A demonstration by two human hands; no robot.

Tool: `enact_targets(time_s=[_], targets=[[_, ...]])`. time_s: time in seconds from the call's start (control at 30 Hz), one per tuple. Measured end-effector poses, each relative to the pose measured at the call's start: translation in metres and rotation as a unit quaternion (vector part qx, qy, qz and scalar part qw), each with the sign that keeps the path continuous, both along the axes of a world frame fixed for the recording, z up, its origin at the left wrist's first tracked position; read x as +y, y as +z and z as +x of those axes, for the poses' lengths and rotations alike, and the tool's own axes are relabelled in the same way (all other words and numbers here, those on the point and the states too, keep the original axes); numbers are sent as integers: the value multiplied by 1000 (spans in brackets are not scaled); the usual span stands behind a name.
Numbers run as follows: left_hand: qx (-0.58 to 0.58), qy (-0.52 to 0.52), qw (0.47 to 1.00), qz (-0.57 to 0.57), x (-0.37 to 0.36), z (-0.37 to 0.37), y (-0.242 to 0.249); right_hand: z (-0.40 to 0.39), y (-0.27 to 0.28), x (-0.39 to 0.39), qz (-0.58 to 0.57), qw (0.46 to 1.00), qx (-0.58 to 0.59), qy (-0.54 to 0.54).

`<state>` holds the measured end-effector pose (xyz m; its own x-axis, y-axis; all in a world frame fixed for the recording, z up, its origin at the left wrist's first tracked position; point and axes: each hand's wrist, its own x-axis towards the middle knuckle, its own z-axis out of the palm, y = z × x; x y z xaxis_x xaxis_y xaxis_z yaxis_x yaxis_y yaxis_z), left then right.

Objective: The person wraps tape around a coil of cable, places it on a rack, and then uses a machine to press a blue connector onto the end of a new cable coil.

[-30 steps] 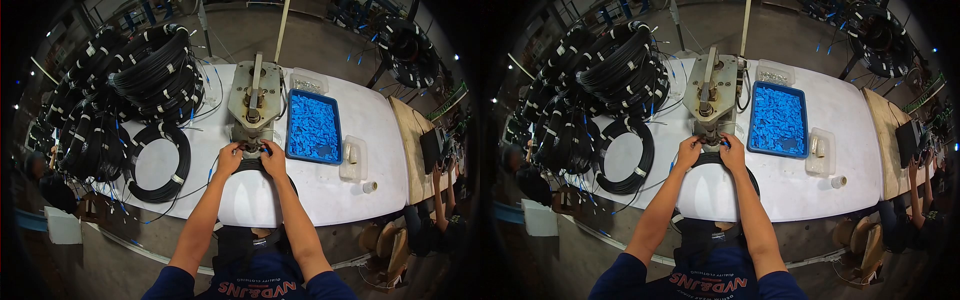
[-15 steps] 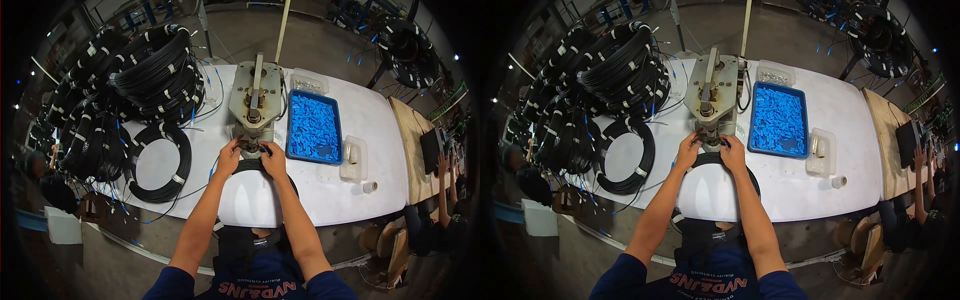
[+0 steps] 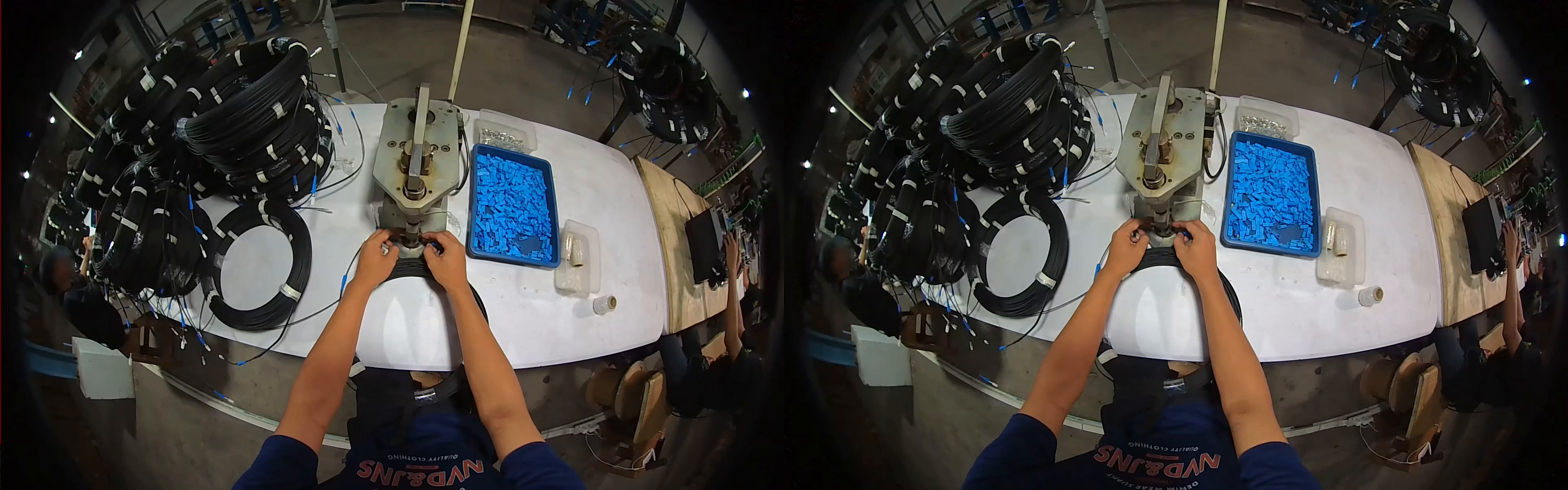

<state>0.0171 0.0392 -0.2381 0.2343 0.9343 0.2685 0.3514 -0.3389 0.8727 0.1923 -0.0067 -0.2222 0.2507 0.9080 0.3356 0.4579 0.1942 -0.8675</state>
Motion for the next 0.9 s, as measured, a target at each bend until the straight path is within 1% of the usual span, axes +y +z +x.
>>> enact_targets(time_s=[0.07, 0.27, 0.33, 0.43, 0.5, 0.57, 0.6, 0.67, 0.7, 0.77, 0.9], targets=[[7, 6, 1000, 9, 1, 0, -4, 0, 3, -1, -26, 1000, 7, 2], [3, 37, 998, -55, -4, 7, 12, -1, -2, 2, -16, 1000, 2, -19], [39, 62, 997, -2, -2, 8, 7, -1, -1, 3, -23, 999, 1, -25], [63, 76, 995, 20, -2, 9, 3, -3, -1, 2, -28, 999, -2, -35], [63, 73, 995, 25, -2, 8, 4, -2, -4, 3, -25, 999, -5, -39], [62, 69, 995, 29, -3, 9, 5, 0, -11, 6, 11, 999, -21, -29], [44, 65, 997, 11, -3, 9, 5, 1, -11, 5, 11, 999, -21, -30], [27, 62, 998, -8, -2, 8, 5, 3, -9, 2, -16, 998, 52, -14], [13, 57, 998, -12, -2, 8, 5, 4, -9, 2, -16, 998, 51, -14], [-1, 52, 999, -17, -2, 8, 6, 5, -8, 1, -67, 994, 89, -8], [17, 56, 998, -21, -2, 7, 7, 5, -12, 2, -59, 995, 82, -15]])
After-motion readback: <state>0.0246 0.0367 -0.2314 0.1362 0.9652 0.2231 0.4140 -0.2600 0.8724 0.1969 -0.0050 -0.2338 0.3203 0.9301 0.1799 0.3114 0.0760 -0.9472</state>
